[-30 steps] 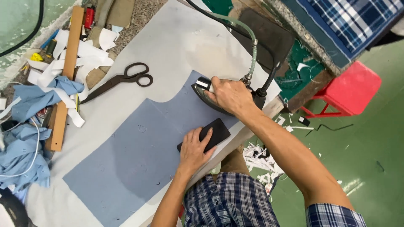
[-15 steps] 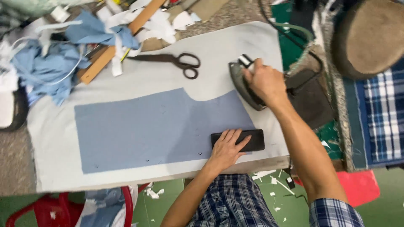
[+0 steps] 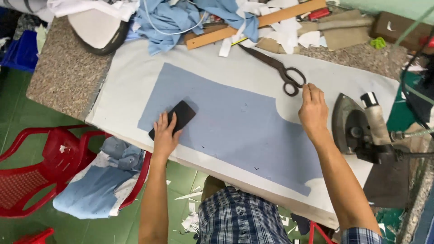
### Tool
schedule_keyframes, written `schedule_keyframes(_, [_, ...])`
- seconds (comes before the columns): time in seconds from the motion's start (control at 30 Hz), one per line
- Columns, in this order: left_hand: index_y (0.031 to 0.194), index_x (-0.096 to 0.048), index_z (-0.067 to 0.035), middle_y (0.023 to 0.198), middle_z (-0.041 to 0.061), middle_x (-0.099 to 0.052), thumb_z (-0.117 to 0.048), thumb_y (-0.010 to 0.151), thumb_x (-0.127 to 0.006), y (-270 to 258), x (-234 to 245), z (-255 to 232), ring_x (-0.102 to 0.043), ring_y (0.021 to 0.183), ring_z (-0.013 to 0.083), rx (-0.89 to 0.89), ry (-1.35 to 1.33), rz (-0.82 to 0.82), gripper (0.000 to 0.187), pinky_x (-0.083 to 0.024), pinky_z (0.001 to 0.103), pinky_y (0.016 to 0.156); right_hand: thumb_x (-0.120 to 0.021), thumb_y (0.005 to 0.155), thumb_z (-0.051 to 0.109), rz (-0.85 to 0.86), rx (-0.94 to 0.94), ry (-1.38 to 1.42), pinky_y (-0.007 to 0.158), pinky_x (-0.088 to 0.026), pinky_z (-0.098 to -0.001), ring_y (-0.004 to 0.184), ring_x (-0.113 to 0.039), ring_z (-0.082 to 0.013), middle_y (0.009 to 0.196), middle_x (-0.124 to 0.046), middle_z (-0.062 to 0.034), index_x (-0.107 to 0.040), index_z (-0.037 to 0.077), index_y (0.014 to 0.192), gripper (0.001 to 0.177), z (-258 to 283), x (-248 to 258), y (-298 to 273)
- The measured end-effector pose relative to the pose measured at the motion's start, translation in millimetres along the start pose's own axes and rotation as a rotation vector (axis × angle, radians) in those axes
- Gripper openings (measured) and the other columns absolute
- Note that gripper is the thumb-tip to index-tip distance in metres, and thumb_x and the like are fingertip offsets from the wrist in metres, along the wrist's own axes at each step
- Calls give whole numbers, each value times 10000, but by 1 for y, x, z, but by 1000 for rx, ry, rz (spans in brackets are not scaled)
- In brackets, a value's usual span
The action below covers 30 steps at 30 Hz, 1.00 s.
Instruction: The person irons a light blue patterned fabric piece on a white table using a steam iron and a black pressing block. They then use large scissors to cut the fabric along marked lines, separating a section before ironing the remaining piece again.
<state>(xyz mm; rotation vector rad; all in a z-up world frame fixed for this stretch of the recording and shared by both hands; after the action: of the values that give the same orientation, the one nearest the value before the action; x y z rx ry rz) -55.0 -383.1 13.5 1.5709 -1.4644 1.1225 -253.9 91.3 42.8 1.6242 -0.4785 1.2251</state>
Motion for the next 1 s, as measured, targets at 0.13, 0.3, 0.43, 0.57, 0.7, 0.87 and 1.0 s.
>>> schedule_keyframes(0.13, [1596,-308,-125,1664,249,-167,-291,1014,-573,-2,18,66,-109,1537,462,127,-35,-40,661,-110,650,1194,-484,871,-146,181,-37,116,1125,-433,-494,1333,-466,-469,1525,-445,-308,-454,-96,1500,632,-14,-92,23])
schedule_keyframes(0.3, [1608,-281,-169,1671,236,-138,-279,1012,-600,8,36,118,-82,1550,430,165,-80,-51,685,-54,602,1223,-647,820,-71,277,43,-133,815,-574,-471,1015,-596,-443,1208,-658,-242,-544,-17,1466,656,-3,-95,53])
schedule_keyframes(0.43, [1604,-296,-167,1675,220,-127,-256,1004,-616,29,49,161,-53,1551,430,208,-129,-72,685,-37,612,1219,-579,833,-60,336,28,119,1027,-436,-565,1160,-499,-554,1418,-520,-350,-452,-103,1512,692,19,-94,52])
schedule_keyframes(0.57, [1520,-450,-164,1638,194,-258,-250,935,-712,46,50,192,-197,1516,400,144,86,-235,647,-138,562,1229,-553,824,-66,418,-11,47,837,-510,-573,983,-504,-513,1159,-580,-313,-422,-33,1546,734,35,-86,49])
schedule_keyframes(0.7, [1202,-718,-55,1130,118,-654,-180,940,-745,2,89,153,-589,1027,337,352,126,-793,291,-471,481,882,-525,828,-85,299,-136,320,844,-466,-595,930,-502,-568,1032,-525,-392,-460,-145,1499,677,41,-77,37])
schedule_keyframes(0.87, [1046,-728,-102,997,124,-649,-531,831,-760,-33,23,174,-588,1051,354,778,-155,-396,481,-437,473,926,-720,941,259,693,-887,624,817,-511,-521,1040,-626,-492,1139,-658,-359,-373,-12,1528,733,79,-31,5])
schedule_keyframes(1.0, [968,-761,-137,906,76,-600,-507,779,-820,-20,-12,185,-595,941,324,833,-131,-347,420,-471,437,798,-751,961,232,516,-1054,1223,346,-360,-345,475,-501,-239,650,-527,-149,-389,-137,1450,711,90,-32,-66])
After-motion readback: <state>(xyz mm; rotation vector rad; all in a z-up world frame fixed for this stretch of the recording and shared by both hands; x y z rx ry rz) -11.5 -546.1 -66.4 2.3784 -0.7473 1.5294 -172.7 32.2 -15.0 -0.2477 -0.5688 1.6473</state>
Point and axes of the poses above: each hand's wrist, its own y-axis towards the middle knuckle, its own x-axis out of the back of the hand, z = x × y, the point moved 6 cm from there along y, towards the middle knuckle
